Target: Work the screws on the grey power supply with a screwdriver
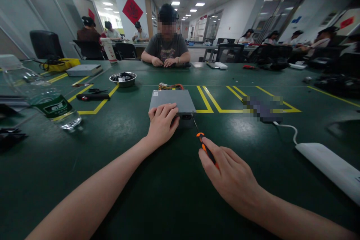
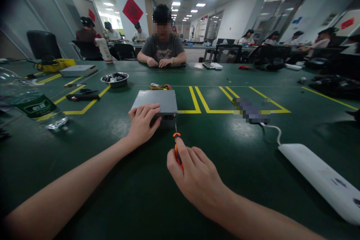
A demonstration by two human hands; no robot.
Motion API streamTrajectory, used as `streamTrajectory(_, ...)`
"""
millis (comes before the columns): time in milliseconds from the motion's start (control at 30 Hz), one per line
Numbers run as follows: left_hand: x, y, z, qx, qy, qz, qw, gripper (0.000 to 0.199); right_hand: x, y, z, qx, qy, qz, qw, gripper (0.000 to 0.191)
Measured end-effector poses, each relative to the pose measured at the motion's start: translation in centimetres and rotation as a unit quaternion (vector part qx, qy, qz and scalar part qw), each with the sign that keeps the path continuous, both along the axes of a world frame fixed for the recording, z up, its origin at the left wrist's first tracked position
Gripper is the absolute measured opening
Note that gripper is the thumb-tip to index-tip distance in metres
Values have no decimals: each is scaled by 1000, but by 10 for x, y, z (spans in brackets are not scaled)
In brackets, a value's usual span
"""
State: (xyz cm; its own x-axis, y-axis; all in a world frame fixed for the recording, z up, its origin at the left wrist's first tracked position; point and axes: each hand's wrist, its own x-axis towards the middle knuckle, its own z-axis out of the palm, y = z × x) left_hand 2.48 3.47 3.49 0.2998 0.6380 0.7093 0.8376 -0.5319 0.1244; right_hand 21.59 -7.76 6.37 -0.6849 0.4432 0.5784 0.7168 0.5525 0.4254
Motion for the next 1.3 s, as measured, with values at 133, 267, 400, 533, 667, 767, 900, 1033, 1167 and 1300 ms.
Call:
streamTrajectory(133,0,1,0,2,4,1,1000,19,3,3,2,18,11,-9,1000,21)
streamTrajectory(267,0,1,-1,5,6,8,1000,19,6,5,0,17,22,-10,1000,23)
streamTrajectory(400,1,1,-2,12,4,15,1000,18,6,6,-4,-11,32,25,999,25)
streamTrajectory(533,0,1,-2,15,4,13,1000,18,8,10,-6,-36,28,70,997,21)
streamTrajectory(667,0,1,-2,16,5,14,1000,18,8,10,-5,-32,36,79,996,16)
streamTrajectory(767,0,1,-2,17,6,14,1000,19,7,7,-4,-29,38,84,995,14)
streamTrajectory(900,0,1,-2,18,5,11,1000,19,6,5,-4,-37,35,113,992,13)
streamTrajectory(1033,0,1,-3,18,7,10,1000,20,4,9,-7,-55,28,125,990,14)
streamTrajectory(1167,0,1,-2,17,7,9,1000,20,2,13,-8,-62,23,134,989,14)
streamTrajectory(1300,0,1,-2,14,7,10,1000,21,1,14,-9,-58,18,128,990,14)
